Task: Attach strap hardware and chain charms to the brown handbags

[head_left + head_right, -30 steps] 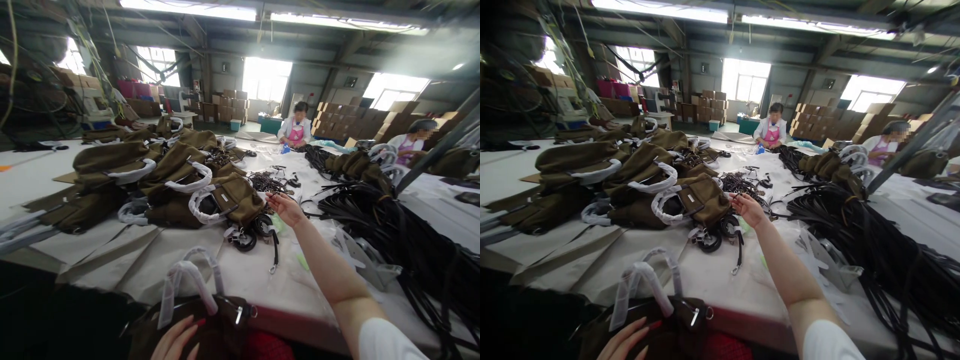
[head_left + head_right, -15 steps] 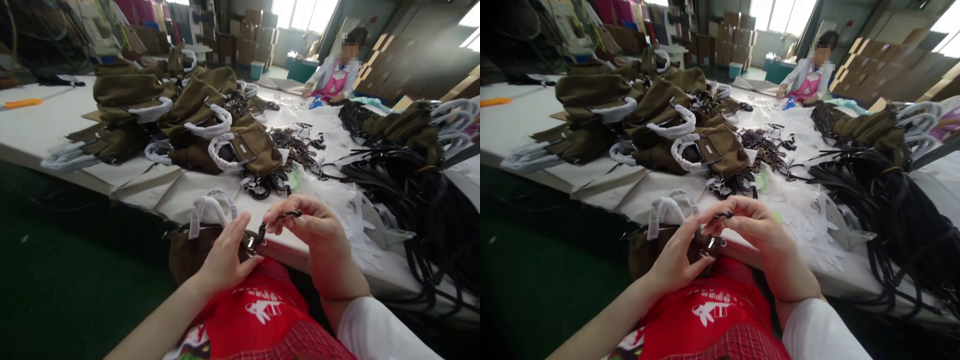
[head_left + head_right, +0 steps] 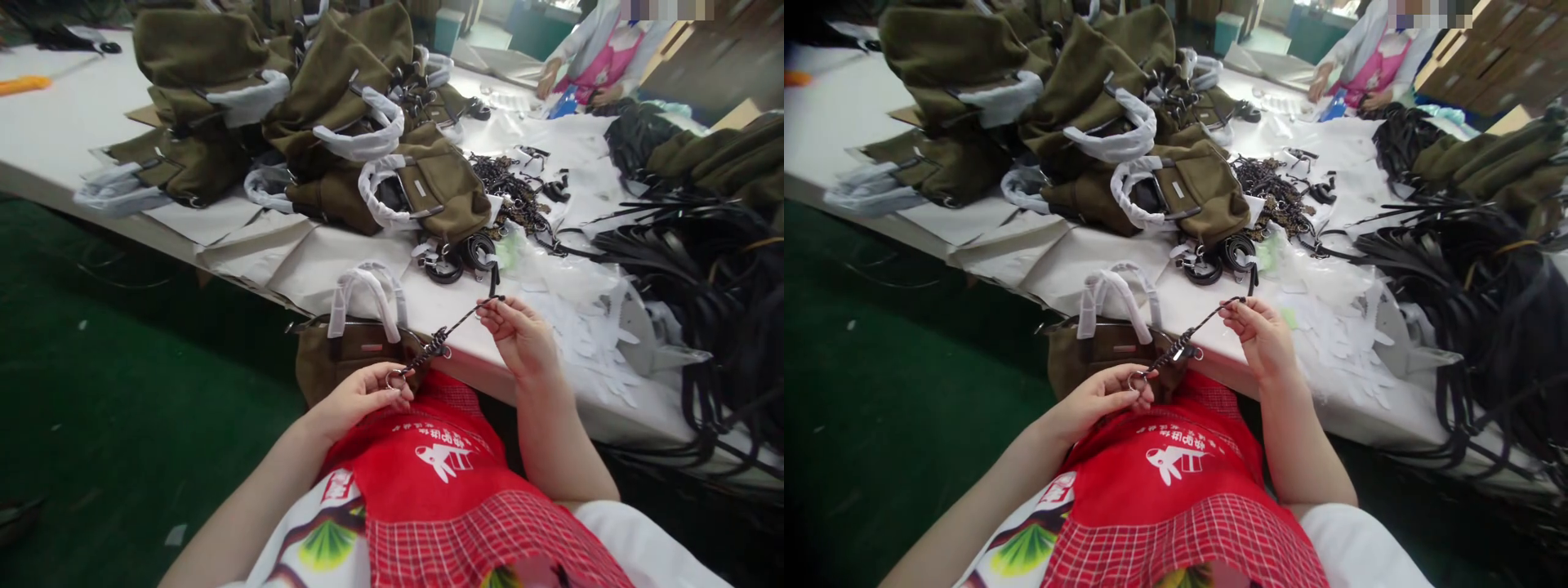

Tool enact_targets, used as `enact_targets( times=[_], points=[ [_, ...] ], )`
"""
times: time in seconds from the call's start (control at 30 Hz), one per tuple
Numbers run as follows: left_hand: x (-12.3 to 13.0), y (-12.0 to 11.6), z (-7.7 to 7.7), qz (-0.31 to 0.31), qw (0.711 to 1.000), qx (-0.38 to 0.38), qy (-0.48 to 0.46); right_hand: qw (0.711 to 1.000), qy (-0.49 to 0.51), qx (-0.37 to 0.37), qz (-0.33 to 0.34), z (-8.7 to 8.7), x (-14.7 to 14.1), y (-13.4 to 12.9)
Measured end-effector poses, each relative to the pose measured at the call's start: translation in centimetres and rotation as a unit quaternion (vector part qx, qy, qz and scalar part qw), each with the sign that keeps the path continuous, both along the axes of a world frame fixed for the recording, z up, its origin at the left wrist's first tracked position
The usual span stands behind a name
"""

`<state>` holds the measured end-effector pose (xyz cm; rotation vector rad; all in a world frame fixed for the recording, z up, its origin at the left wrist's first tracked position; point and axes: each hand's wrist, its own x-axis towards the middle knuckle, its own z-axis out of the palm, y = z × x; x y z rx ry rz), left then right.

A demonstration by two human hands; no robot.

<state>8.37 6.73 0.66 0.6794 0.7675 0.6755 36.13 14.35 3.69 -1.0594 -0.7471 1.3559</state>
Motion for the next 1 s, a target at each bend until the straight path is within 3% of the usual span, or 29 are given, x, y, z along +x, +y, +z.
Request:
enact_targets(
  times=[0.17,0.33,0.4,0.5,0.57,0.67,0.77,0.87,1.0],
  points=[
    [0.3,0.0,-0.2,0.048,0.999,-0.017,0.001,0.981,-0.186,0.021,-0.051,-2.0,0.6,0.3],
    [1.0,0.3,0.8,0.083,0.996,-0.027,0.030,0.871,-0.451,0.143,-0.130,-1.7,-1.3,-1.4],
    [1.2,0.3,1.2,0.109,0.993,-0.040,0.032,0.856,-0.477,0.184,-0.080,-1.0,-3.1,-3.0],
    [1.5,0.1,1.3,0.148,0.988,-0.049,0.013,0.846,-0.482,0.204,0.103,-0.7,-6.2,-5.3],
    [1.8,0.0,1.0,0.158,0.986,-0.049,-0.001,0.826,-0.501,0.202,0.162,-1.0,-7.9,-6.3],
    [2.0,0.0,0.5,0.170,0.985,-0.014,0.024,0.813,-0.519,0.201,0.168,-1.8,-9.2,-6.8],
    [2.0,-0.1,0.6,0.174,0.983,0.030,0.057,0.833,-0.484,0.209,0.166,-1.8,-9.0,-6.5],
    [1.8,-0.3,1.0,0.136,0.990,0.025,0.023,0.844,-0.439,0.251,0.178,-1.1,-8.3,-6.1],
    [1.9,-0.6,1.4,0.096,0.993,-0.027,-0.055,0.811,-0.420,0.328,0.241,-0.9,-8.1,-5.8]
  ],
)
